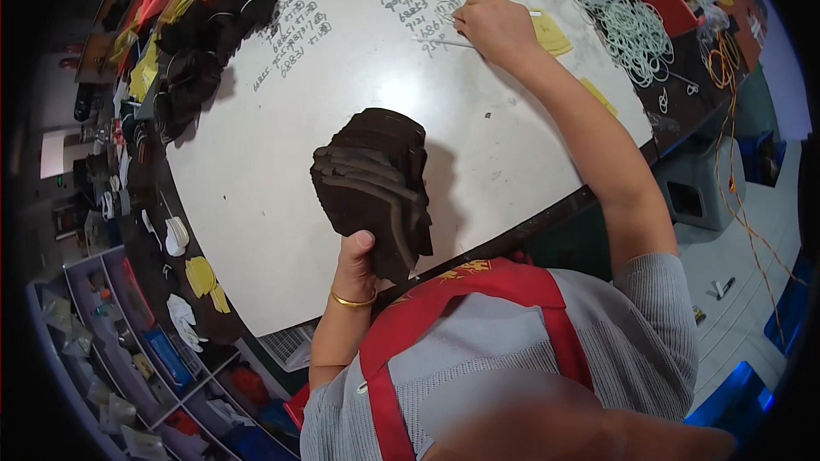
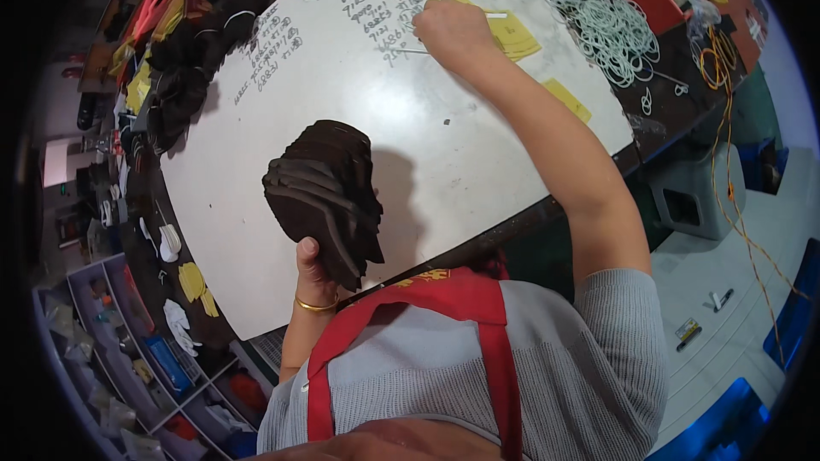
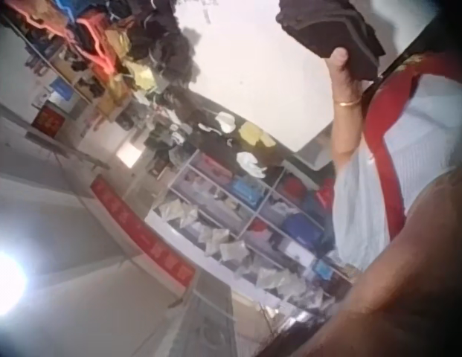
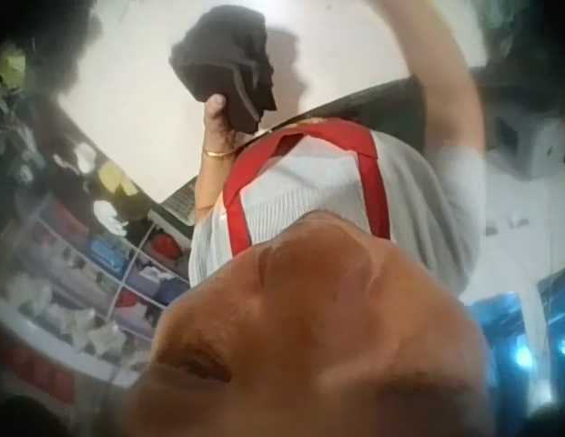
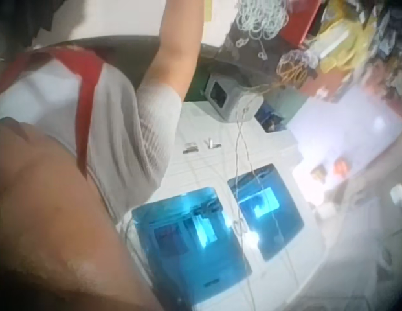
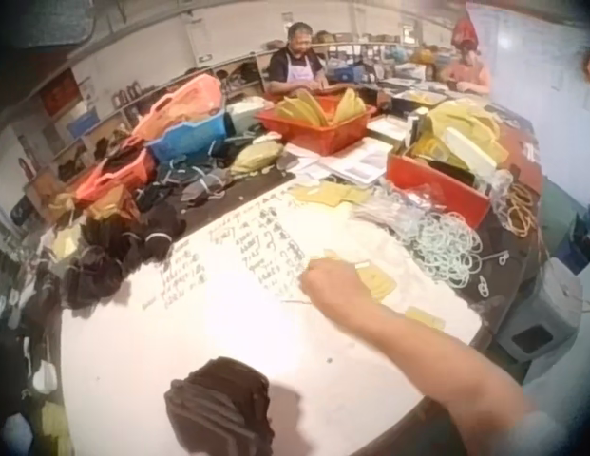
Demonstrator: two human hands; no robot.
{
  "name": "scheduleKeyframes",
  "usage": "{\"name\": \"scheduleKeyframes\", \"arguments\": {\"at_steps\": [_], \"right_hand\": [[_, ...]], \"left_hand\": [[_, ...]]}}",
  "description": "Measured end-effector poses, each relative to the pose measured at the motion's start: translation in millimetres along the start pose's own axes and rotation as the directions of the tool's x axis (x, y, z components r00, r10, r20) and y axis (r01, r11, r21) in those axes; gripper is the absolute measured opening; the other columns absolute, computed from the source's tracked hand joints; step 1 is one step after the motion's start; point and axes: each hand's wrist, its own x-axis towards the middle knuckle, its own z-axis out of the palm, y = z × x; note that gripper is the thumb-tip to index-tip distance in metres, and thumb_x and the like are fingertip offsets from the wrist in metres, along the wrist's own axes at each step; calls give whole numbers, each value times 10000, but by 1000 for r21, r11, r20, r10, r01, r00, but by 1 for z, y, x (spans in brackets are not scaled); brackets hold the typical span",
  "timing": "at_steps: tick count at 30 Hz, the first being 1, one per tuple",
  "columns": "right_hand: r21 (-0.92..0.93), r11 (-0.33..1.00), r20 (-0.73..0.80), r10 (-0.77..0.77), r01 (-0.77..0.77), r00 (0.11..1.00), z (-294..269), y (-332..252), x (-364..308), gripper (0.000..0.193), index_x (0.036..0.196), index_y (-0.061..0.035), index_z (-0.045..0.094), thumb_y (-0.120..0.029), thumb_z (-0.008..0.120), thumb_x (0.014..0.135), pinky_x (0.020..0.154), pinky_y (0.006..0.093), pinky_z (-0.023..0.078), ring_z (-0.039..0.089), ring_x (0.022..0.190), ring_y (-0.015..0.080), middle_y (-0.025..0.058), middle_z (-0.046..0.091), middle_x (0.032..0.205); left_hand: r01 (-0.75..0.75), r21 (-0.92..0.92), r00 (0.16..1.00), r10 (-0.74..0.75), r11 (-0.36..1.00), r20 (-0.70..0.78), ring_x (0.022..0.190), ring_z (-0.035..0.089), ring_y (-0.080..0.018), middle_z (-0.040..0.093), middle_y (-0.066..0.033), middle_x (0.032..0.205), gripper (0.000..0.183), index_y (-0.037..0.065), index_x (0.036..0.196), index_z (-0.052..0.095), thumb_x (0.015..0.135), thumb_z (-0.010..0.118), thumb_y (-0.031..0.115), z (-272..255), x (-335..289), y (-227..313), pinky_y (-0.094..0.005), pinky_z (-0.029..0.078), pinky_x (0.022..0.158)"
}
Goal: The person marks leather shoe pieces using a template and a pen, then stacks and binds them with a rubber band.
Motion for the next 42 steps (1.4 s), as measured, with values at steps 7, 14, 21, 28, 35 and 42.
{"name": "scheduleKeyframes", "arguments": {"at_steps": [7,14,21,28,35,42], "right_hand": [[602,687,326,255,-408,910,-24,14,38,198,963,-72,747,-257,690,924,661,313,528,620,738,147,-38,678,891],[797,230,565,44,-558,824,-87,-5,22,144,1012,-98,694,-221,623,989,430,118,314,482,605,-24,-32,642,862],[651,388,758,-374,-652,535,-80,-65,-26,162,930,-58,674,-196,593,951,453,186,388,485,519,18,-12,585,663],[701,448,713,-445,-555,541,-61,-64,-36,284,1158,28,633,1,633,876,775,302,575,707,850,169,129,733,980],[377,903,378,-353,205,856,-51,-51,-74,222,1085,-13,689,-2,624,873,749,350,561,723,802,248,146,728,843],[520,854,621,-384,8,684,-85,-100,-56,170,954,15,729,15,601,843,609,357,557,717,633,237,158,718,736]], "left_hand": [[-5,-82,1000,3,997,-21,1192,624,-295,590,-167,1327,939,-16,1441,425,689,879,314,-6,-10,3,-412,551,1020],[-73,-66,995,77,995,58,1391,448,-435,418,-244,1530,1214,42,1569,276,633,895,504,-1,-4,10,-531,357,1191],[-144,-22,971,145,989,189,1405,414,-450,382,-224,1550,1249,41,1587,228,672,816,657,9,22,21,-600,348,1168],[-191,-208,967,220,959,131,1356,446,-489,284,-265,1590,1225,77,1608,189,703,823,608,-22,25,6,-635,424,1091],[-203,-163,974,217,966,72,1336,472,-492,280,-270,1591,1244,106,1608,211,666,858,597,-17,18,15,-616,494,1045],[-95,-147,974,122,985,190,1339,477,-485,410,-223,1533,1241,73,1583,269,642,832,654,-7,32,-1,-610,436,1096]]}}
